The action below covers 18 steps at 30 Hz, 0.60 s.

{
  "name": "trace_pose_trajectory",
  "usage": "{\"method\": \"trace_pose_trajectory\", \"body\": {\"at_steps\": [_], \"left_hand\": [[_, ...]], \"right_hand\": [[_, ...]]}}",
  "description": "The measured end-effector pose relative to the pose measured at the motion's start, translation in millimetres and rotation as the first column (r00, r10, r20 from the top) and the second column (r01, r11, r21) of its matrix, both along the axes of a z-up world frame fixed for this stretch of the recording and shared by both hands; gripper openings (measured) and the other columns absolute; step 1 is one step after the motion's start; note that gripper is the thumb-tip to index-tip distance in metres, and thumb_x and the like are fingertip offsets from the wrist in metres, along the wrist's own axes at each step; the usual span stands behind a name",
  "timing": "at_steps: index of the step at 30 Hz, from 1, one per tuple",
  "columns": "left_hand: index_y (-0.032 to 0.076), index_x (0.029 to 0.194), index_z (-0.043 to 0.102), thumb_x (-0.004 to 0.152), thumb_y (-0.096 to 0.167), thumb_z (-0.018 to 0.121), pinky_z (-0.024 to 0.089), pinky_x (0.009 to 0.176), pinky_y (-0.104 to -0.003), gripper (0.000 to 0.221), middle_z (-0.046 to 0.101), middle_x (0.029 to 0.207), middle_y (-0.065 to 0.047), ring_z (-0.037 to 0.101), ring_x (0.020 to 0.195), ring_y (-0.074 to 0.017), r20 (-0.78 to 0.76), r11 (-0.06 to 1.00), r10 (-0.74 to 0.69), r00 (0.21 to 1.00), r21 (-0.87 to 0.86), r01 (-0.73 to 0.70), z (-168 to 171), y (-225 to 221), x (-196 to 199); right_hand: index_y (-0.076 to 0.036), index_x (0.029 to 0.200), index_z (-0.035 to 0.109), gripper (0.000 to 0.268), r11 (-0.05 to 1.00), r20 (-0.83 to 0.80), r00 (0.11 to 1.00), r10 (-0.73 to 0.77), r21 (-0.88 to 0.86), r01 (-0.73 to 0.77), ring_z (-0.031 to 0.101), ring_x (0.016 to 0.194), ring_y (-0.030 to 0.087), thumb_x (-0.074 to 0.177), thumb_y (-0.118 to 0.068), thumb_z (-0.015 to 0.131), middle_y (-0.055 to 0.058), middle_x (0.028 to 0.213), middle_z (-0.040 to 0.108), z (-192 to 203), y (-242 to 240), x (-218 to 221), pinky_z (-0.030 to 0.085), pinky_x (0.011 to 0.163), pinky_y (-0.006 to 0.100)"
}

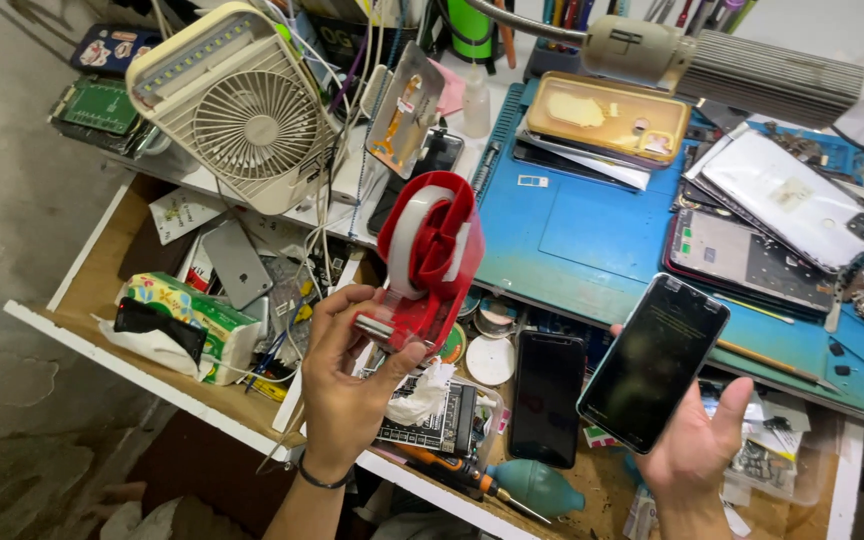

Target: Cleaning and inspecting a mobile phone screen at a repair station.

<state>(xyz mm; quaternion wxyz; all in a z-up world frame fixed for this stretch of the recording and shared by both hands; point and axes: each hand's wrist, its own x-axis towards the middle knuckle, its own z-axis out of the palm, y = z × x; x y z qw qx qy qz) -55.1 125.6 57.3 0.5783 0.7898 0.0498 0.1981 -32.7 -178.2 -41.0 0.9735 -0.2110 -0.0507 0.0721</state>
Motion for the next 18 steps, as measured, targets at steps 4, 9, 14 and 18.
{"method": "trace_pose_trajectory", "body": {"at_steps": [4, 9, 14, 18], "left_hand": [[0.004, 0.109, 0.065, 0.082, 0.014, 0.081, 0.066, 0.101, -0.035, 0.033, 0.049, 0.134, -0.015, 0.068, 0.116, -0.0263, 0.114, 0.988, 0.097, 0.989, -0.131, -0.082, -3, 33, -19], [0.002, 0.112, 0.059, 0.086, 0.009, 0.078, 0.063, 0.102, -0.037, 0.033, 0.047, 0.136, -0.018, 0.055, 0.135, -0.0279, 0.244, 0.925, 0.355, 0.902, 0.045, -0.376, 4, 79, -42], [-0.007, 0.130, 0.053, 0.096, 0.014, 0.081, 0.054, 0.090, -0.033, 0.048, 0.050, 0.141, -0.018, 0.062, 0.107, -0.0275, 0.210, 0.831, 0.493, 0.844, 0.174, -0.528, -15, 99, -65], [-0.008, 0.150, 0.043, 0.097, 0.011, 0.081, 0.064, 0.105, -0.048, 0.068, 0.051, 0.128, -0.018, 0.062, 0.119, -0.0347, 0.167, 0.820, 0.525, 0.835, 0.166, -0.548, -30, 107, -72]], "right_hand": [[0.006, 0.162, 0.029, 0.094, 0.993, 0.024, 0.999, 0.044, 0.106, -0.046, 0.048, 0.141, 0.048, 0.099, -0.056, 0.063, 0.037, 0.155, 0.045, 4, 2, 1, 0.042, 0.110, 0.061], [0.007, 0.162, 0.029, 0.092, 0.990, 0.009, 1.000, 0.020, 0.140, -0.021, 0.048, 0.140, 0.049, 0.100, -0.052, 0.065, 0.039, 0.155, 0.044, 5, 2, 1, 0.041, 0.111, 0.060], [-0.001, 0.162, 0.029, 0.094, 1.000, -0.024, 1.000, -0.019, -0.019, 0.019, 0.050, 0.138, 0.044, 0.098, -0.064, 0.056, 0.035, 0.153, 0.047, -4, 2, 1, 0.042, 0.110, 0.059], [-0.003, 0.163, 0.027, 0.092, 0.999, -0.020, 0.999, 0.045, 0.025, -0.044, 0.042, 0.144, 0.045, 0.099, -0.065, 0.049, 0.035, 0.156, 0.040, -10, 3, -1, 0.033, 0.116, 0.061]]}}
